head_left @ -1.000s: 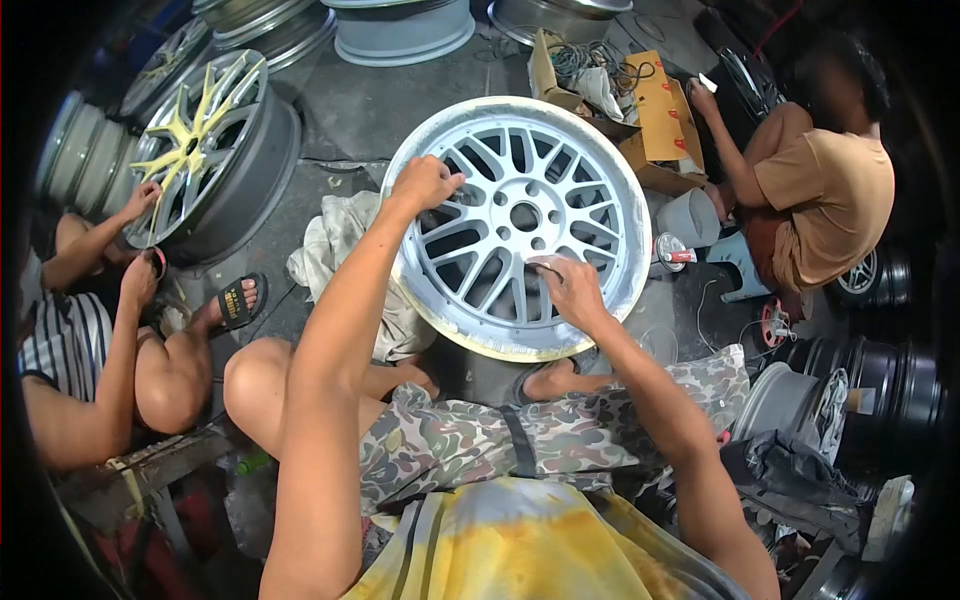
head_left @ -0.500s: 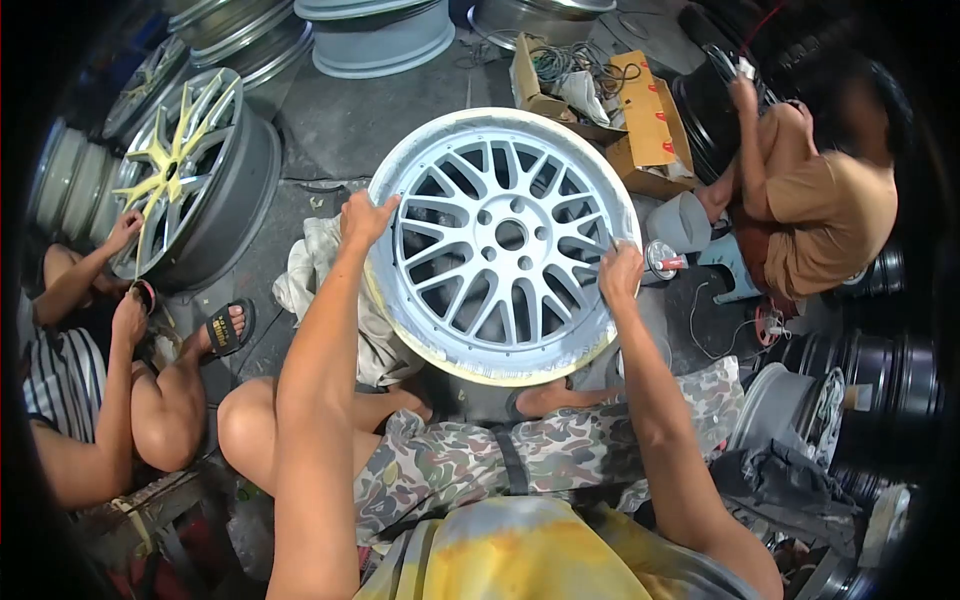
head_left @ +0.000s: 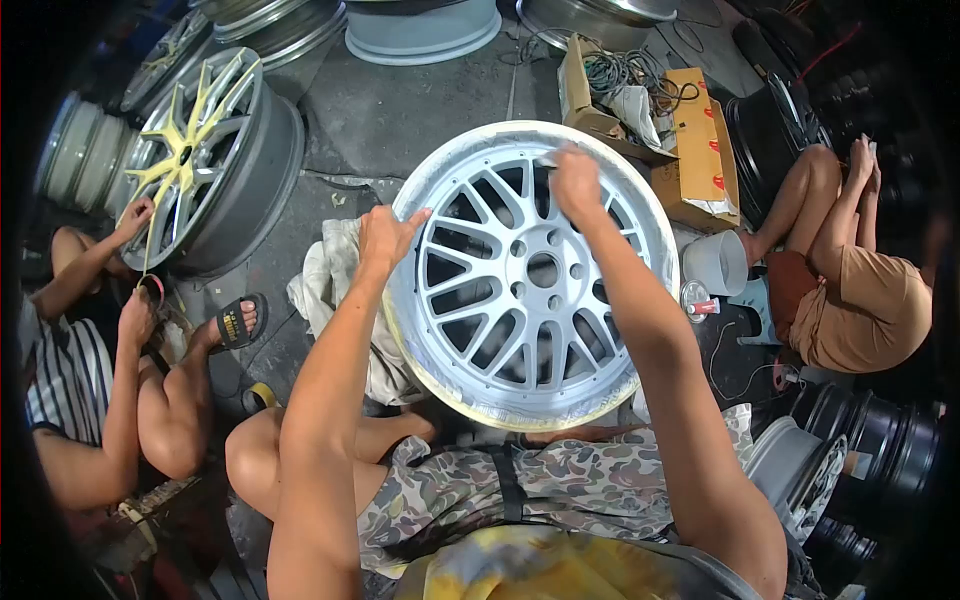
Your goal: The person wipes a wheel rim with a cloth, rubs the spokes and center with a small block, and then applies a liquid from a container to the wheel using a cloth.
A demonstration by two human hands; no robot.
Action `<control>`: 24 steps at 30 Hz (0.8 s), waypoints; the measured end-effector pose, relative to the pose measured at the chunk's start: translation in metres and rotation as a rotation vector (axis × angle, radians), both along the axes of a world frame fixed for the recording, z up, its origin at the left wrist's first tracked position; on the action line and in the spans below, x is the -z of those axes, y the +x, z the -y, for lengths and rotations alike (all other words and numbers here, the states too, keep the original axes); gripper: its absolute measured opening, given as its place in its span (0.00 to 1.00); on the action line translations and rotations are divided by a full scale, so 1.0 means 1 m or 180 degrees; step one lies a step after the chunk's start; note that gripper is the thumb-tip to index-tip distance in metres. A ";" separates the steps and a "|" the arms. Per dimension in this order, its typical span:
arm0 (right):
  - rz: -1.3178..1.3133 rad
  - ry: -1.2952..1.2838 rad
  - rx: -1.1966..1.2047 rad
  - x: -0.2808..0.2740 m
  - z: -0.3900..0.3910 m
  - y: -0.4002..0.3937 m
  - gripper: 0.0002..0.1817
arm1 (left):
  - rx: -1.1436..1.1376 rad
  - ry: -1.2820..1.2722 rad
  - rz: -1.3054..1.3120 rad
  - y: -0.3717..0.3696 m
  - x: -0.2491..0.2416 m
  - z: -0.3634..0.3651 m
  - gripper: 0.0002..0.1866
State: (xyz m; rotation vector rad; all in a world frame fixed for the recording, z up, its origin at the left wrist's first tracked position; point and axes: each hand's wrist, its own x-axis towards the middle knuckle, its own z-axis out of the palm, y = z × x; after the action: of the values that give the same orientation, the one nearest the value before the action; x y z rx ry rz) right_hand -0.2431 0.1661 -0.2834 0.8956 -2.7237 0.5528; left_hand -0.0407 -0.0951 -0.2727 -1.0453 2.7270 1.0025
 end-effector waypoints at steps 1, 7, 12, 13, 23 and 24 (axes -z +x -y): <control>-0.0131 -0.0193 -0.0362 0.005 0.018 0.002 0.12 | 0.0028 0.0028 0.0035 0.000 0.002 0.001 0.39; -0.0429 0.0441 -0.0513 0.013 0.018 -0.011 0.18 | -0.0067 0.0094 0.0163 0.002 -0.008 -0.003 0.40; -0.0187 0.1054 0.0522 -0.010 -0.058 -0.005 0.08 | 0.0066 0.0053 0.0309 0.003 -0.004 -0.005 0.40; -0.0273 0.1050 0.0415 -0.014 -0.060 -0.009 0.08 | 0.0020 0.0070 0.0239 0.001 -0.009 -0.005 0.39; -0.0490 0.0438 -0.1108 -0.008 0.014 0.014 0.19 | 0.0024 0.0067 0.0227 0.005 -0.017 -0.005 0.34; -0.0354 0.0296 -0.1320 -0.008 0.025 0.027 0.23 | 0.0024 0.0063 0.0214 0.004 -0.015 -0.005 0.33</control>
State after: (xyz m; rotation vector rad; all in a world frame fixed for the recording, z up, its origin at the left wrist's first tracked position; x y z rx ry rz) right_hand -0.2166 0.1412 -0.2752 1.4835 -2.4877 0.4321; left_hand -0.0363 -0.0902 -0.2574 -1.0452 2.6603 0.9730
